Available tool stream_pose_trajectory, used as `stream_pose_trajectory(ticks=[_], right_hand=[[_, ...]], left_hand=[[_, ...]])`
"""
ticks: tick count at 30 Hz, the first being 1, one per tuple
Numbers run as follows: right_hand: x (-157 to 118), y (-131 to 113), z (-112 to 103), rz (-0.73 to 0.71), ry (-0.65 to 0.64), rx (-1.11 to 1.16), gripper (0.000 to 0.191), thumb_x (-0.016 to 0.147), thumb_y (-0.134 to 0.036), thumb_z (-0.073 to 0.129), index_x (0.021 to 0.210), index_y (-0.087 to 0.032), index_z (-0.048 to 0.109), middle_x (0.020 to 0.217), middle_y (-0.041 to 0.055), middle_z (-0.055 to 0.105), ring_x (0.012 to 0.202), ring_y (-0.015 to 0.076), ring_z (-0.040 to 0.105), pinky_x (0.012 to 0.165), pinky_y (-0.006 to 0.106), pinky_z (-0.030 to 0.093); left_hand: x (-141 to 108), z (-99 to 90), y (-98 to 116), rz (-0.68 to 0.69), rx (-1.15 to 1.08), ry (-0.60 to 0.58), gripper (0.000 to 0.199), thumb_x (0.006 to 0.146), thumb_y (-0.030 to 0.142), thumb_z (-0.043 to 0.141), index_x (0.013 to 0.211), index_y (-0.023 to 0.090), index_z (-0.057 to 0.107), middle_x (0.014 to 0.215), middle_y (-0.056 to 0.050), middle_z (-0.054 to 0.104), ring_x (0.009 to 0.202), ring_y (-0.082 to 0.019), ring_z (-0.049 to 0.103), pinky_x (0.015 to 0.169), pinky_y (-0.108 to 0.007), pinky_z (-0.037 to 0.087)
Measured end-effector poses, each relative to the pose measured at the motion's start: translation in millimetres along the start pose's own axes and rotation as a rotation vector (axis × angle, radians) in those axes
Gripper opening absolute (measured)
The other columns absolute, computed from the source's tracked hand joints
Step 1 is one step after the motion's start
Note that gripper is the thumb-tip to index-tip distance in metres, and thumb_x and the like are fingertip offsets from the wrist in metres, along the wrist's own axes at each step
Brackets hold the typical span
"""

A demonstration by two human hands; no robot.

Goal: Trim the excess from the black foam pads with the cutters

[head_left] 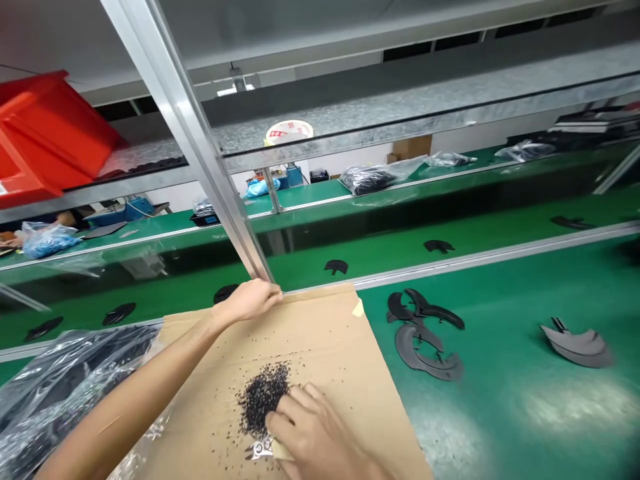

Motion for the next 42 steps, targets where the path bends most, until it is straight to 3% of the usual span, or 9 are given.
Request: stream_pose_trajectory(ticks=[8, 14, 18, 23, 29, 32, 35, 39, 42], right_hand=[[0, 4, 1, 0.016, -0.027, 0.007, 0.025, 0.081, -0.026, 0.072, 0.101, -0.022, 0.057, 0.099, 0.0019, 0.064, 0.093, 0.0205, 0.054, 0.084, 0.033, 0.038], [-1, 4, -8, 0.052, 0.062, 0.043, 0.02, 0.082, -0.019, 0.066, 0.1, -0.021, 0.058, 0.098, 0.0044, 0.064, 0.093, 0.022, 0.054, 0.083, 0.035, 0.04], [0, 8, -29, 0.106, 0.335, 0.082, 0.033, 0.081, -0.005, 0.056, 0.111, -0.019, 0.06, 0.106, 0.0088, 0.062, 0.092, 0.0231, 0.057, 0.081, 0.037, 0.045], [-5, 16, -66, 0.101, 0.76, 0.085, 0.042, 0.093, -0.013, 0.054, 0.135, -0.018, 0.054, 0.124, 0.0171, 0.053, 0.099, 0.0256, 0.063, 0.083, 0.039, 0.055], [14, 15, -64, -0.132, 0.646, 0.196, 0.015, 0.098, -0.019, 0.054, 0.109, -0.023, 0.063, 0.089, 0.006, 0.068, 0.077, 0.0215, 0.067, 0.069, 0.032, 0.053], [18, 14, -60, -0.137, 0.633, 0.237, 0.01, 0.098, -0.025, 0.056, 0.103, -0.024, 0.064, 0.089, 0.0059, 0.07, 0.075, 0.0212, 0.068, 0.068, 0.03, 0.053], [20, 15, -61, -0.065, 0.649, 0.229, 0.01, 0.098, -0.032, 0.057, 0.099, -0.024, 0.064, 0.085, 0.0044, 0.07, 0.069, 0.0192, 0.068, 0.064, 0.028, 0.052], [23, 15, -58, 0.027, 0.616, 0.24, 0.014, 0.098, -0.035, 0.057, 0.097, -0.023, 0.064, 0.081, 0.0031, 0.07, 0.065, 0.0173, 0.067, 0.059, 0.025, 0.051], [23, 15, -54, 0.061, 0.592, 0.288, 0.016, 0.097, -0.038, 0.057, 0.095, -0.023, 0.064, 0.081, 0.0035, 0.07, 0.065, 0.0176, 0.067, 0.059, 0.024, 0.051]], left_hand=[[96, 34.8, 98, 0.146, -0.186, 0.054, 0.042, 0.106, 0.038, 0.04, 0.139, 0.02, 0.056, 0.149, -0.011, 0.054, 0.138, -0.025, 0.05, 0.113, -0.038, 0.042], [114, 34.1, 94, 0.032, -0.272, 0.146, 0.03, 0.1, 0.033, 0.056, 0.12, 0.013, 0.066, 0.126, -0.015, 0.067, 0.117, -0.027, 0.064, 0.103, -0.045, 0.05], [67, 5.3, 72, 0.086, -0.316, 0.293, 0.017, 0.097, 0.019, 0.054, 0.1, 0.015, 0.07, 0.107, -0.012, 0.071, 0.106, -0.025, 0.065, 0.096, -0.036, 0.052], [-48, -12.6, 56, 0.14, -0.4, 0.384, 0.017, 0.099, 0.024, 0.056, 0.091, 0.016, 0.068, 0.092, -0.006, 0.07, 0.088, -0.017, 0.066, 0.085, -0.028, 0.053], [-156, 9.2, 62, 0.351, -0.605, 0.35, 0.015, 0.1, 0.027, 0.056, 0.103, 0.015, 0.066, 0.095, -0.007, 0.071, 0.091, -0.017, 0.068, 0.088, -0.025, 0.054], [-188, 24.3, 30, 0.187, -0.472, 0.221, 0.024, 0.102, 0.024, 0.054, 0.124, 0.016, 0.059, 0.109, -0.008, 0.07, 0.098, -0.016, 0.068, 0.091, -0.024, 0.054], [-216, 31.8, -36, -0.216, -0.056, 0.084, 0.015, 0.101, 0.019, 0.05, 0.103, 0.017, 0.064, 0.101, -0.006, 0.069, 0.096, -0.017, 0.066, 0.09, -0.026, 0.053], [-245, 26.4, -118, -0.554, 0.145, 0.12, 0.022, 0.094, 0.002, 0.041, 0.097, 0.01, 0.062, 0.105, -0.017, 0.065, 0.098, -0.025, 0.064, 0.085, -0.034, 0.052], [-254, 26.7, -149, -0.657, 0.169, 0.165, 0.023, 0.09, -0.001, 0.043, 0.096, 0.009, 0.062, 0.097, -0.016, 0.066, 0.091, -0.026, 0.065, 0.079, -0.032, 0.051]])
Point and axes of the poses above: each hand's wrist, its own x-axis towards the middle knuckle, its own z-axis out of the palm, y = z × x, the point moved 6 cm from there along x, towards the middle knuckle
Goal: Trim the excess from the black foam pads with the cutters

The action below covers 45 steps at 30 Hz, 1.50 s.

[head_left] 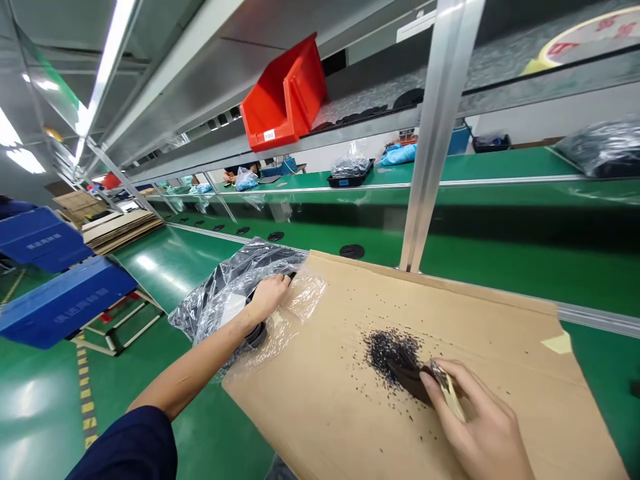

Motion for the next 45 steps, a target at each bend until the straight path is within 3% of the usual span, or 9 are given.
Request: stream_pose_trajectory(ticks=[6, 9, 12, 16, 22, 31, 36, 41, 45], right_hand=[[-7, 16, 4, 0.265, -0.075, 0.085, 0.026, 0.092, -0.047, 0.06, 0.09, -0.023, 0.066, 0.077, 0.0035, 0.071, 0.062, 0.0193, 0.065, 0.054, 0.026, 0.048], [-10, 22, 10, 0.423, -0.137, 0.199, 0.028, 0.089, -0.049, 0.062, 0.087, -0.022, 0.065, 0.078, 0.0035, 0.071, 0.065, 0.0199, 0.065, 0.057, 0.025, 0.05], [-11, 20, 16, 0.531, -0.184, 0.354, 0.029, 0.087, -0.051, 0.064, 0.085, -0.021, 0.064, 0.08, 0.0046, 0.07, 0.074, 0.0219, 0.067, 0.066, 0.027, 0.053], [-14, 16, 19, 0.652, -0.231, 0.467, 0.035, 0.085, -0.055, 0.065, 0.086, -0.02, 0.063, 0.079, 0.0043, 0.065, 0.076, 0.0214, 0.063, 0.067, 0.028, 0.051], [-14, 12, 15, 0.75, -0.22, 0.562, 0.04, 0.082, -0.059, 0.069, 0.083, -0.02, 0.057, 0.076, 0.0011, 0.056, 0.072, 0.0178, 0.054, 0.067, 0.027, 0.048], [-19, 4, 23, 0.747, -0.35, 0.587, 0.033, 0.086, -0.052, 0.066, 0.085, -0.02, 0.059, 0.077, 0.0004, 0.054, 0.073, 0.0174, 0.051, 0.068, 0.027, 0.045], [-21, 5, 25, 0.761, -0.344, 0.558, 0.033, 0.086, -0.053, 0.066, 0.084, -0.02, 0.061, 0.076, 0.0005, 0.056, 0.072, 0.017, 0.053, 0.066, 0.026, 0.046], [-20, 6, 20, 0.763, -0.29, 0.523, 0.036, 0.085, -0.055, 0.067, 0.083, -0.02, 0.061, 0.073, 0.0004, 0.055, 0.068, 0.016, 0.051, 0.062, 0.026, 0.046], [-21, 6, 22, 0.744, -0.307, 0.549, 0.036, 0.085, -0.054, 0.068, 0.082, -0.019, 0.06, 0.07, -0.0007, 0.052, 0.065, 0.0144, 0.047, 0.059, 0.025, 0.044]], left_hand=[[-17, -20.1, -1, 0.013, -0.116, 0.192, 0.019, 0.095, 0.011, 0.049, 0.091, 0.015, 0.067, 0.089, -0.009, 0.065, 0.085, -0.021, 0.064, 0.073, -0.027, 0.049], [-36, -35.1, 22, 0.086, -0.254, 0.324, 0.019, 0.098, 0.022, 0.051, 0.092, 0.017, 0.069, 0.085, -0.004, 0.062, 0.079, -0.016, 0.061, 0.071, -0.024, 0.048], [-54, -39.5, 58, 0.152, -0.691, 0.431, 0.023, 0.098, 0.031, 0.058, 0.087, 0.015, 0.07, 0.066, 0.001, 0.054, 0.058, -0.011, 0.051, 0.056, -0.021, 0.042], [-64, -23.6, 122, 0.221, -1.292, 0.251, 0.025, 0.095, 0.037, 0.064, 0.098, 0.014, 0.073, 0.083, -0.005, 0.07, 0.071, -0.013, 0.065, 0.068, -0.022, 0.054], [-66, -4.7, 179, 0.202, -1.608, -0.023, 0.025, 0.084, 0.035, 0.079, 0.09, 0.015, 0.066, 0.09, -0.005, 0.068, 0.083, -0.014, 0.068, 0.077, -0.02, 0.057], [-73, 4.3, 187, 0.224, -1.637, -0.287, 0.036, 0.098, 0.035, 0.063, 0.129, 0.019, 0.057, 0.109, -0.009, 0.067, 0.091, -0.017, 0.068, 0.075, -0.024, 0.058], [-77, -9.4, 184, 0.379, -1.395, -0.163, 0.031, 0.1, 0.029, 0.057, 0.128, 0.019, 0.065, 0.111, -0.009, 0.07, 0.095, -0.018, 0.066, 0.086, -0.029, 0.055], [-83, -22.5, 185, 0.498, -1.263, 0.022, 0.031, 0.099, 0.026, 0.059, 0.128, 0.019, 0.067, 0.091, -0.006, 0.069, 0.073, -0.014, 0.06, 0.069, -0.025, 0.054], [-87, -25.9, 193, 0.608, -1.161, 0.096, 0.034, 0.1, 0.023, 0.055, 0.133, 0.018, 0.063, 0.101, -0.009, 0.069, 0.086, -0.017, 0.065, 0.074, -0.029, 0.058]])
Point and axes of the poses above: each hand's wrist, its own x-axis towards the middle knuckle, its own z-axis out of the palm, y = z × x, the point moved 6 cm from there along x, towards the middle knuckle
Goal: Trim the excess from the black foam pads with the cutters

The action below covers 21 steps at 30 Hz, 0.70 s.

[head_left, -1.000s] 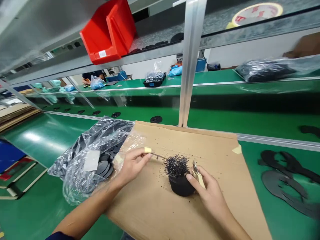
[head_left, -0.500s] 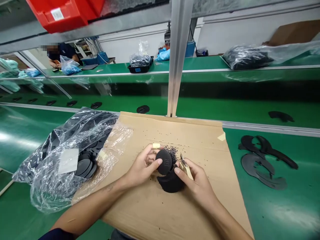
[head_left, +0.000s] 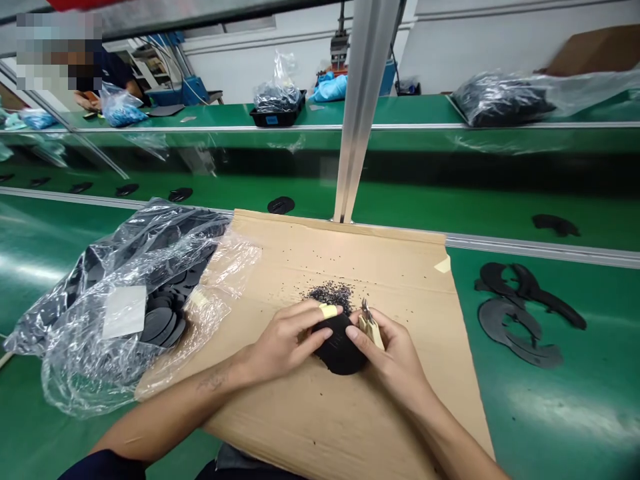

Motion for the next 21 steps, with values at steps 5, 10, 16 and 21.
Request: stream_pose_trajectory(ticks=[5, 10, 16, 21], right_hand=[[0, -2, 2, -0.02, -0.003, -0.012, 0.033, 0.084, -0.051, 0.07, 0.081, -0.02, 0.061, 0.071, -0.0004, 0.055, 0.066, 0.0151, 0.049, 0.061, 0.026, 0.047], [0, -2, 1, -0.036, 0.015, 0.002, 0.027, 0.083, -0.046, 0.072, 0.083, -0.02, 0.063, 0.076, 0.0005, 0.06, 0.071, 0.0166, 0.054, 0.066, 0.027, 0.049], [0, -1, 2, -0.066, 0.01, -0.044, 0.029, 0.085, -0.049, 0.07, 0.083, -0.021, 0.064, 0.076, 0.0009, 0.06, 0.072, 0.0177, 0.056, 0.066, 0.027, 0.049], [-5, -13, 0, -0.141, 0.086, -0.106, 0.024, 0.091, -0.045, 0.066, 0.087, -0.021, 0.063, 0.078, 0.0021, 0.063, 0.072, 0.0179, 0.059, 0.068, 0.028, 0.052]], left_hand=[[-1, 5.2, 4, 0.091, 0.023, -0.029, 0.041, 0.102, 0.015, 0.05, 0.142, 0.019, 0.055, 0.113, -0.012, 0.067, 0.102, -0.019, 0.065, 0.087, -0.033, 0.059], [-1, 6.9, 5, 0.122, 0.04, -0.041, 0.042, 0.101, 0.011, 0.049, 0.142, 0.018, 0.054, 0.115, -0.012, 0.065, 0.103, -0.02, 0.065, 0.087, -0.032, 0.058], [-2, 8.7, 5, 0.134, 0.041, -0.058, 0.042, 0.101, 0.009, 0.045, 0.141, 0.019, 0.055, 0.117, -0.013, 0.065, 0.104, -0.02, 0.064, 0.086, -0.032, 0.058], [-6, 8.3, -11, -0.12, -0.095, 0.011, 0.045, 0.098, 0.028, 0.062, 0.142, 0.019, 0.053, 0.117, -0.012, 0.069, 0.098, -0.021, 0.067, 0.087, -0.035, 0.058]])
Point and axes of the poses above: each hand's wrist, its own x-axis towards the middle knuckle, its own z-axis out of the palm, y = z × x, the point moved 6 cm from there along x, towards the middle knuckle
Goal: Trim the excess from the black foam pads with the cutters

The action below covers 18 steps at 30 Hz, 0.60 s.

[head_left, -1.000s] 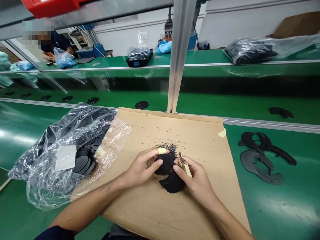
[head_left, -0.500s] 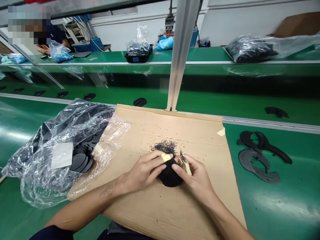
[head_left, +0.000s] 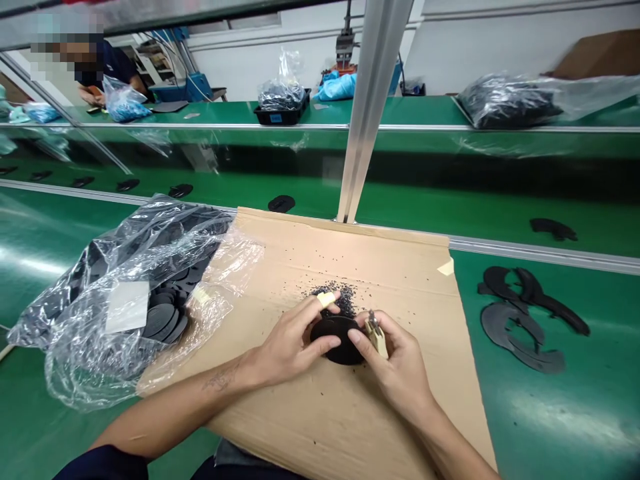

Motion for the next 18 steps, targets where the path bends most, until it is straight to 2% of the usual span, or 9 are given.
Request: stream_pose_trajectory(ticks=[2, 5, 10, 15, 18], right_hand=[[-2, -6, -2, -0.067, 0.033, -0.017, 0.019, 0.093, -0.041, 0.065, 0.089, -0.022, 0.063, 0.079, 0.0024, 0.065, 0.073, 0.0181, 0.061, 0.068, 0.028, 0.053], [-5, -13, -2, -0.19, 0.03, -0.026, 0.013, 0.094, -0.035, 0.063, 0.091, -0.023, 0.064, 0.086, 0.0047, 0.069, 0.077, 0.0198, 0.066, 0.071, 0.031, 0.055], [-10, -17, 2, -0.364, 0.01, -0.075, 0.002, 0.094, -0.023, 0.062, 0.095, -0.024, 0.063, 0.091, 0.0065, 0.072, 0.084, 0.0207, 0.07, 0.076, 0.035, 0.058], [-12, -20, 5, -0.448, -0.027, -0.09, 0.014, 0.094, -0.013, 0.059, 0.098, -0.025, 0.062, 0.092, 0.0054, 0.072, 0.084, 0.0192, 0.071, 0.073, 0.033, 0.058], [-12, -19, 6, -0.453, -0.044, -0.111, 0.015, 0.093, -0.013, 0.058, 0.099, -0.025, 0.062, 0.092, 0.0066, 0.073, 0.084, 0.021, 0.071, 0.072, 0.035, 0.059]], left_hand=[[0, 0.5, -8, -0.128, -0.132, 0.029, 0.038, 0.095, 0.038, 0.067, 0.126, 0.017, 0.066, 0.109, -0.011, 0.072, 0.091, -0.02, 0.069, 0.083, -0.033, 0.059], [2, -1.4, -8, -0.139, -0.241, 0.077, 0.03, 0.093, 0.043, 0.069, 0.104, 0.015, 0.075, 0.096, -0.01, 0.074, 0.087, -0.02, 0.069, 0.079, -0.031, 0.058], [4, -10.6, 7, 0.054, -0.19, 0.116, 0.031, 0.093, 0.038, 0.07, 0.117, 0.018, 0.074, 0.102, -0.01, 0.072, 0.095, -0.02, 0.067, 0.081, -0.031, 0.057], [3, -14.8, 15, 0.196, -0.123, 0.073, 0.036, 0.096, 0.042, 0.066, 0.122, 0.017, 0.07, 0.099, -0.011, 0.071, 0.09, -0.019, 0.066, 0.077, -0.031, 0.056], [4, -16.3, 20, 0.235, -0.065, 0.061, 0.032, 0.099, 0.037, 0.062, 0.124, 0.017, 0.068, 0.099, -0.011, 0.072, 0.09, -0.02, 0.066, 0.078, -0.033, 0.055]])
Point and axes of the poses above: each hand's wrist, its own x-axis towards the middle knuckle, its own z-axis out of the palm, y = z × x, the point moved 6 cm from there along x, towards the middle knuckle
